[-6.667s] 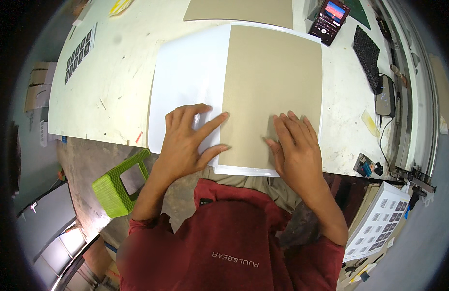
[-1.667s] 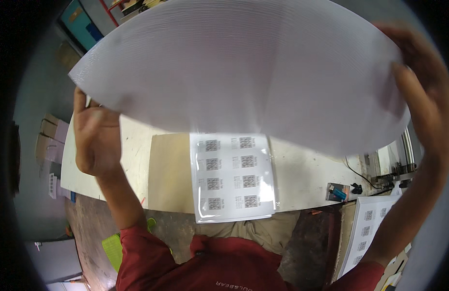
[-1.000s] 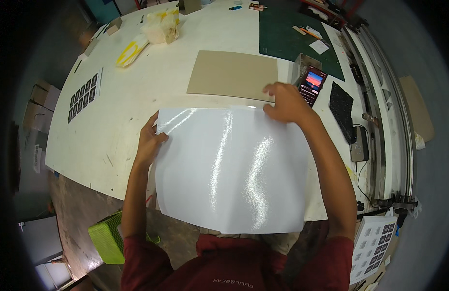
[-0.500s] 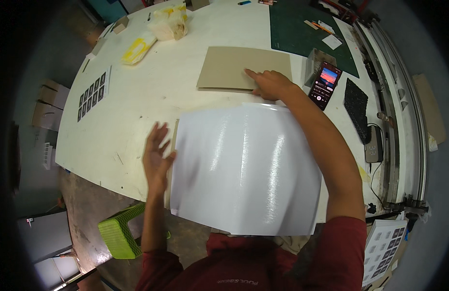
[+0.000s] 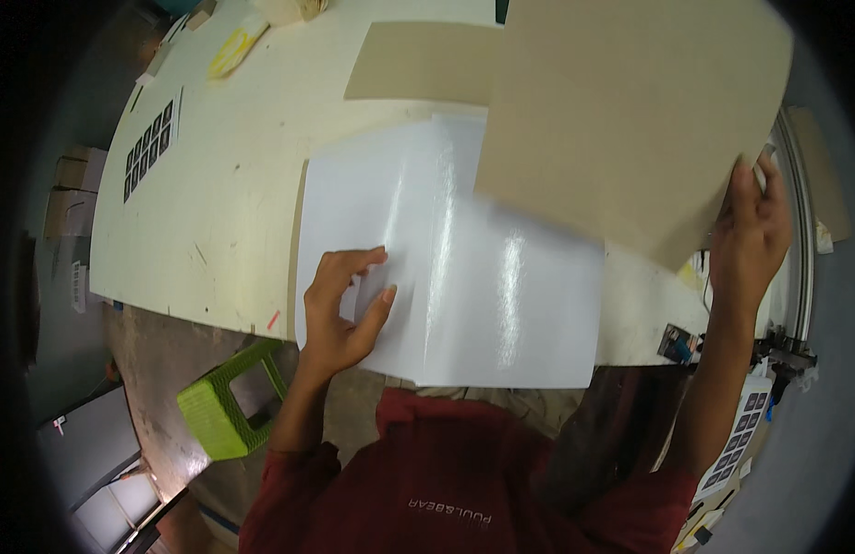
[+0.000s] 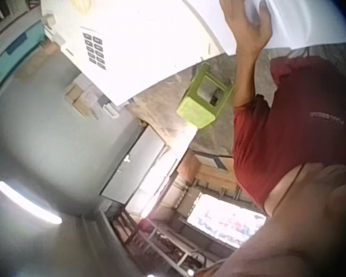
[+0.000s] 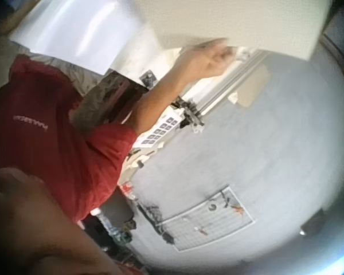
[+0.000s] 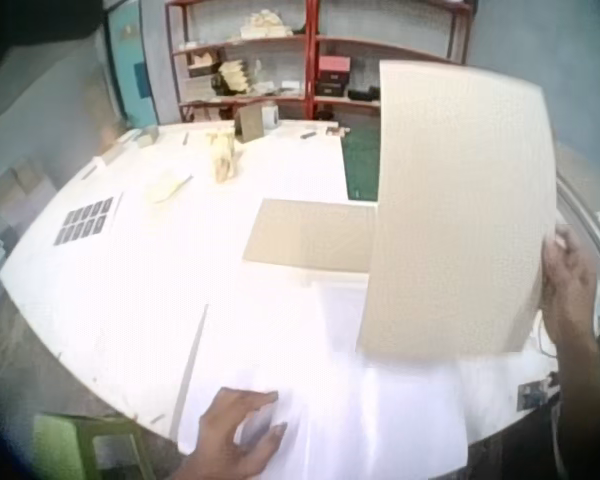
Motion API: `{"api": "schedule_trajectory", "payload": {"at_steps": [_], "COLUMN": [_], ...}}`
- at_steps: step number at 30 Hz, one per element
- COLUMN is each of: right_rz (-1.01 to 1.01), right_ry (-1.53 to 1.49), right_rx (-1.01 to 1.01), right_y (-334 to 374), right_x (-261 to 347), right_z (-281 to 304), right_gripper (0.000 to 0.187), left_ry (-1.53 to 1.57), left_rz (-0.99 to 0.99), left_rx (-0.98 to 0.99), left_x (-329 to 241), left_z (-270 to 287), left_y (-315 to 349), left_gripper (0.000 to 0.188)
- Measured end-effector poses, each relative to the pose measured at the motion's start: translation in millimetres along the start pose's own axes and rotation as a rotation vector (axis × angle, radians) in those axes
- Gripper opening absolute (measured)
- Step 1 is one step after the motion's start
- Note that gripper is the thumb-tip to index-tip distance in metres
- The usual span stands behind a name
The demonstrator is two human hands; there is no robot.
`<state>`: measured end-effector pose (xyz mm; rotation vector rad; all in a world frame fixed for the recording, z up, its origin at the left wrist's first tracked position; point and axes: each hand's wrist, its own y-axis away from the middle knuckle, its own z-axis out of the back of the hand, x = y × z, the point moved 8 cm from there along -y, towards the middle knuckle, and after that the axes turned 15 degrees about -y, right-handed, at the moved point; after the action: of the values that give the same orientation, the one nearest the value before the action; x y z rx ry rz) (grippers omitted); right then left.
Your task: The person repeatedly places a sheet of printed QR codes into a manual laminator, feeds it through, and stacks the finished laminated sheets on the table. The person handles each sheet one at a time, aligning it before insertion and smoothing it after lamination.
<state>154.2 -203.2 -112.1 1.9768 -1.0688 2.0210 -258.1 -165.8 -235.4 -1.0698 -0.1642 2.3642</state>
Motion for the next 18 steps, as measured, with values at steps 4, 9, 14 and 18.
{"api": "schedule_trajectory", "payload": {"at_steps": [4, 9, 14, 18], "right_rz": [-0.457, -0.631, -0.635, -0.638], "right_ry": [-0.130, -0.156, -0.137, -0.110], "right_rx": [0.025, 0.048, 0.061, 0.050], "right_y": [92, 151, 161, 164], "right_x": [-62, -99, -104, -104], "right_z": [23, 11, 9, 10], "right_gripper": [0.029, 0.028, 0.029, 0.029], "left_ry": [0.043, -0.033, -0.156, -0.168], "left_rz": [-0.058, -0.153, -0.163, -0.171], "left_rx": [0.048, 0.148, 0.169, 0.158], "left_x": [-10, -21, -25, -23], "left_z": [-10, -17, -24, -26], "left_y": [11, 19, 26, 30], "left_gripper": [0.040, 0.053, 0.065, 0.067]}}
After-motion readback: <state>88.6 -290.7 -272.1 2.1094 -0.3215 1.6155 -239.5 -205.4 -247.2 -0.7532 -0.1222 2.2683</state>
